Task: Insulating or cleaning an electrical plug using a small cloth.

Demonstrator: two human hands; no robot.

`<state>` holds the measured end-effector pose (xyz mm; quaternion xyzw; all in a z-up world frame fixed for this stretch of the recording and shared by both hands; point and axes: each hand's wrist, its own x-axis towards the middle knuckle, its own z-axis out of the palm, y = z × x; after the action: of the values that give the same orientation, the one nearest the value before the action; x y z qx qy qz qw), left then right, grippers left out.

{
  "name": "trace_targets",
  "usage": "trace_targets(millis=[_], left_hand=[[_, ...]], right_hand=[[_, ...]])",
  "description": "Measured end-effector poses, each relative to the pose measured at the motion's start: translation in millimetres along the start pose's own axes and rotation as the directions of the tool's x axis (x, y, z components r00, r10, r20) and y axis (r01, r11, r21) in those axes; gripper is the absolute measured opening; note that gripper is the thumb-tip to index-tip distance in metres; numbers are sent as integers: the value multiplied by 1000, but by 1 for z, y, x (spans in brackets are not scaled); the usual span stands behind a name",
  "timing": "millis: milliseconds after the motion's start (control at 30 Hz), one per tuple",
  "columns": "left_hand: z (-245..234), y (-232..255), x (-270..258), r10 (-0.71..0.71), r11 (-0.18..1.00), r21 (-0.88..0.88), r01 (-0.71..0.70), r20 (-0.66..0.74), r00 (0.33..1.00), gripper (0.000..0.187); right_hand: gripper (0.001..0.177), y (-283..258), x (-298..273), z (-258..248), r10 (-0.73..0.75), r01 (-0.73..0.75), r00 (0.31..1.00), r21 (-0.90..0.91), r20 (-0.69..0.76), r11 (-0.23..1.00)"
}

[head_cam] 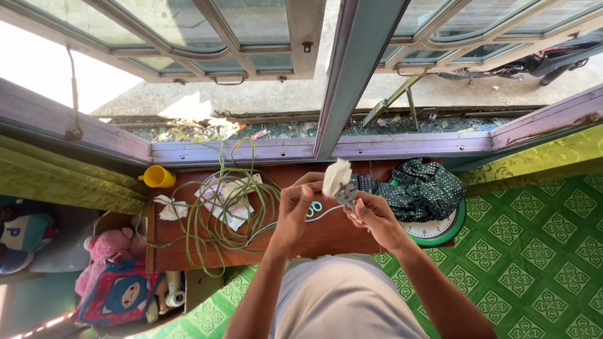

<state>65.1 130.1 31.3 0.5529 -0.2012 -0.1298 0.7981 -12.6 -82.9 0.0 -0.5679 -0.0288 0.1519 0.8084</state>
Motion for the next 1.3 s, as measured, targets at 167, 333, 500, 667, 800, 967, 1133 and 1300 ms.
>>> trace_targets(millis=[167,333,500,667,800,967,1133,1300], left_hand=[[-13,-25,-1,-168,977,-132,167,5,986,24],[-8,-13,3,-115,992,60,112,55,992,33],[-5,-6,4,-113,986,-105,127,131,985,29],[-7,-4,1,-118,988,-87,130,133,984,22],[2,7,0,-109,985,138,105,20,994,14],[10,14,-3,138,825,554,-113,-3,990,13],[10,-27,-12,46,994,-91,-55,-91,995,17],[16,-6,-18,68,994,95,-58,-110,992,17]], right_hand=[[44,-10,-1,9,-28,22,992,-50,-122,998],[43,-11,-6,19,-232,107,951,-485,-205,868],[42,-17,-6,21,-274,74,935,-633,-225,771],[41,-17,-3,20,-231,30,936,-595,-265,803],[37,-26,0,32,-330,85,923,-730,-198,678],[40,1,-6,15,-271,70,947,-709,-174,701],[48,-1,-10,12,-43,18,992,-207,-120,978],[44,2,-18,19,-175,82,966,-417,-189,905]])
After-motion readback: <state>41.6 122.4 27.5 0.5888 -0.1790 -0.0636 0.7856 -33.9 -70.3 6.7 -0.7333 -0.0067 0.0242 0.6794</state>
